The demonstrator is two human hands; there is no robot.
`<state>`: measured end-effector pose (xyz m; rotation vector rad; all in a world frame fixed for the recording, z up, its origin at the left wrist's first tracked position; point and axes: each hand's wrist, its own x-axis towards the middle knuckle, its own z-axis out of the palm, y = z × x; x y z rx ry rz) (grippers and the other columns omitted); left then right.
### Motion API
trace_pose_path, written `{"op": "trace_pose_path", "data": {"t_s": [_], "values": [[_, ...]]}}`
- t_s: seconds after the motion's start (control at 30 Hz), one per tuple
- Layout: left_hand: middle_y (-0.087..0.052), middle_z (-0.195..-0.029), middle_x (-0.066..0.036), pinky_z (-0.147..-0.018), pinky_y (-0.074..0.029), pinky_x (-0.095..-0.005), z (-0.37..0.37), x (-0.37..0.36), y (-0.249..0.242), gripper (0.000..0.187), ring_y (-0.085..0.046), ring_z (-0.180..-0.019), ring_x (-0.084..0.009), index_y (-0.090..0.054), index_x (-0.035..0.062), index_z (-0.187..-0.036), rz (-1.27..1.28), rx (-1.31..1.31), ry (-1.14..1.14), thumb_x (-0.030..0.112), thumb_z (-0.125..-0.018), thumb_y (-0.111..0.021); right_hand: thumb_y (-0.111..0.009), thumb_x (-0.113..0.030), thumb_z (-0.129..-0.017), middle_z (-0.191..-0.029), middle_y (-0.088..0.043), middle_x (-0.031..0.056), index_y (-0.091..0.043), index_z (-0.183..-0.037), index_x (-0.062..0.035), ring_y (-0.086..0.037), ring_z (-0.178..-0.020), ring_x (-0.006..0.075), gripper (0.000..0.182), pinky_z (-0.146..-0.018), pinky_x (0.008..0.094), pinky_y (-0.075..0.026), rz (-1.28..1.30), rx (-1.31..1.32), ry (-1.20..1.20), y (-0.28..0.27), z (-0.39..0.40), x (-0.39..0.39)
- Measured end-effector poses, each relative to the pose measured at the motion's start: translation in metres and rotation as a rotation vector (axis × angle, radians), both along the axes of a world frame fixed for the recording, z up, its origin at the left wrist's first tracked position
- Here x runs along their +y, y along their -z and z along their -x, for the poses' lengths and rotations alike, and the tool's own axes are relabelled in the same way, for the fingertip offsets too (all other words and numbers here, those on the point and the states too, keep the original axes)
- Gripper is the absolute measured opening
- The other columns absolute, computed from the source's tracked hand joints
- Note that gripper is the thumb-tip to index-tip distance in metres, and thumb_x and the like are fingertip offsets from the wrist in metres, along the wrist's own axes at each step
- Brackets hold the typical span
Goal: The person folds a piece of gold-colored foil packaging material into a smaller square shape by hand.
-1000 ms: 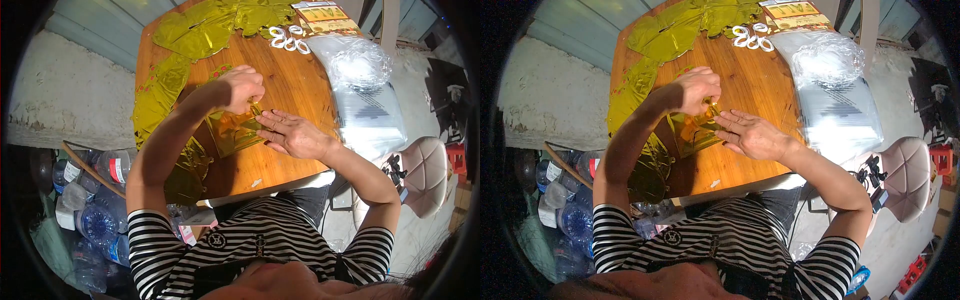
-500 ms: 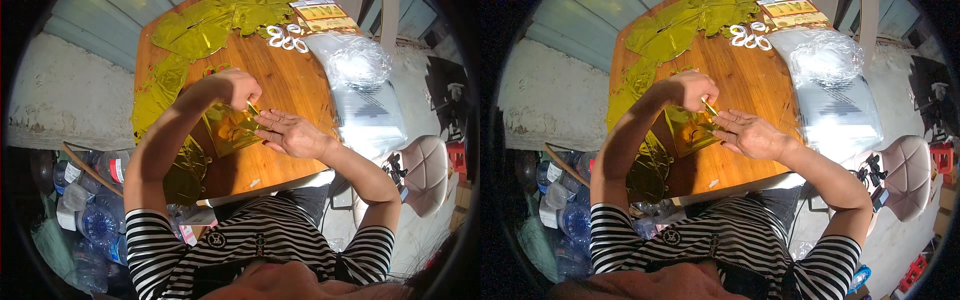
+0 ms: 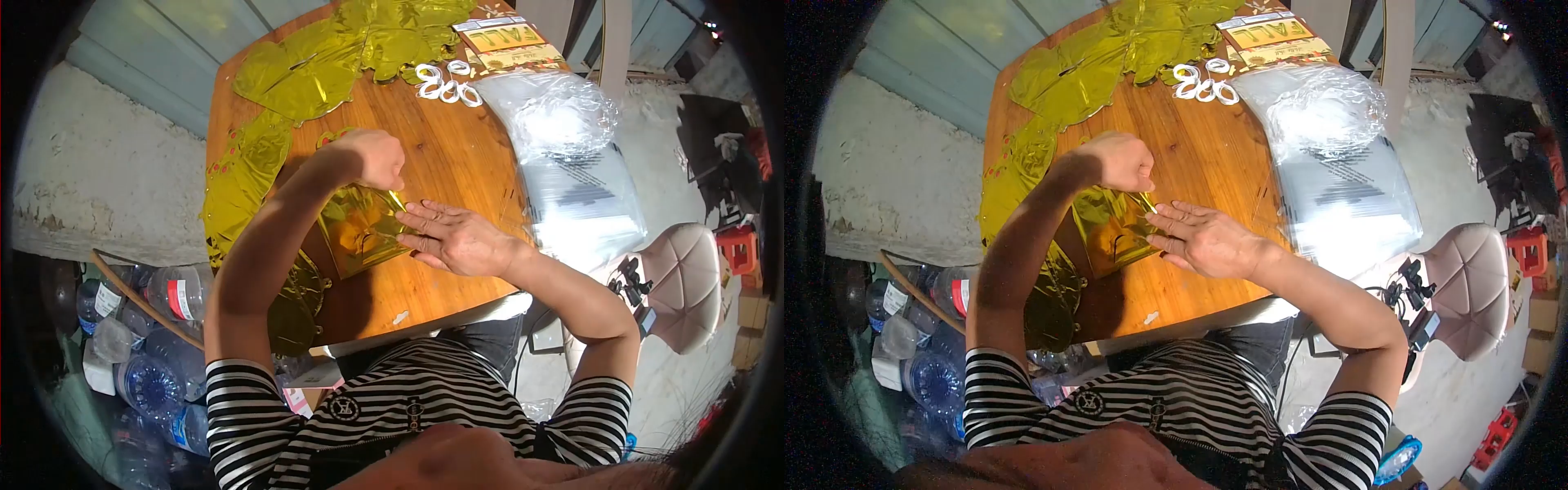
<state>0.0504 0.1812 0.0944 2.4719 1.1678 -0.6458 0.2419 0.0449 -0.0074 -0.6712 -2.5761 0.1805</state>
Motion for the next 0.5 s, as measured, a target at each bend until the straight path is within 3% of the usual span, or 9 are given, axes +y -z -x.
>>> {"op": "trace_pose_path", "data": {"t_s": [0.07,0.3,0.4,0.47,0.5], "values": [[-0.075,-0.097,-0.013,-0.083,-0.055,-0.0465,-0.002,0.001,-0.001,0.023,-0.071,-0.096,-0.034,-0.077,0.0119,-0.093,0.043,0.064,0.037,0.029,-0.079,-0.07,-0.066,-0.028,-0.096,-0.144,-0.059,0.0123,-0.069,-0.129,-0.0091,-0.055,-0.135,0.03,0.038,-0.114,0.0433,-0.045,-0.007,0.0,-0.001,-0.001,-0.001,0.002],[-0.076,-0.096,-0.012,-0.081,-0.054,-0.0496,0.002,0.005,0.013,0.023,-0.071,-0.093,-0.0352,-0.077,0.0113,-0.092,-0.004,0.039,0.076,0.027,-0.076,-0.072,-0.067,-0.028,-0.095,-0.145,-0.058,0.0125,-0.069,-0.128,-0.0092,-0.055,-0.135,0.0301,0.038,-0.114,0.0431,-0.045,0.011,0.01,-0.008,0.0,0.0,0.002],[-0.073,-0.09,-0.011,-0.084,-0.052,-0.0437,0.007,0.004,0.017,0.018,-0.069,-0.092,-0.0323,-0.074,0.0107,-0.089,-0.091,-0.032,0.126,0.025,-0.078,-0.071,-0.068,-0.028,-0.095,-0.145,-0.058,0.0127,-0.069,-0.128,-0.0088,-0.055,-0.135,0.0303,0.038,-0.114,0.0434,-0.045,0.022,0.012,-0.011,0.001,-0.001,0.001],[-0.07,-0.094,-0.008,-0.094,-0.046,-0.0413,0.018,0.0,0.012,0.013,-0.064,-0.099,-0.0293,-0.074,0.0116,-0.085,-0.147,-0.317,0.299,0.023,-0.078,-0.072,-0.068,-0.028,-0.095,-0.145,-0.058,0.0129,-0.069,-0.128,-0.0086,-0.056,-0.135,0.0306,0.038,-0.115,0.0436,-0.045,0.016,0.01,-0.014,0.0,-0.001,0.003],[-0.07,-0.094,-0.008,-0.094,-0.046,-0.0413,0.022,-0.001,0.011,0.013,-0.064,-0.099,-0.0293,-0.074,0.0116,-0.085,-0.142,-0.316,0.299,0.023,-0.078,-0.072,-0.068,-0.027,-0.095,-0.145,-0.058,0.0132,-0.069,-0.128,-0.0084,-0.056,-0.134,0.031,0.038,-0.115,0.0438,-0.044,0.024,0.013,-0.012,0.0,0.0,0.001]]}}
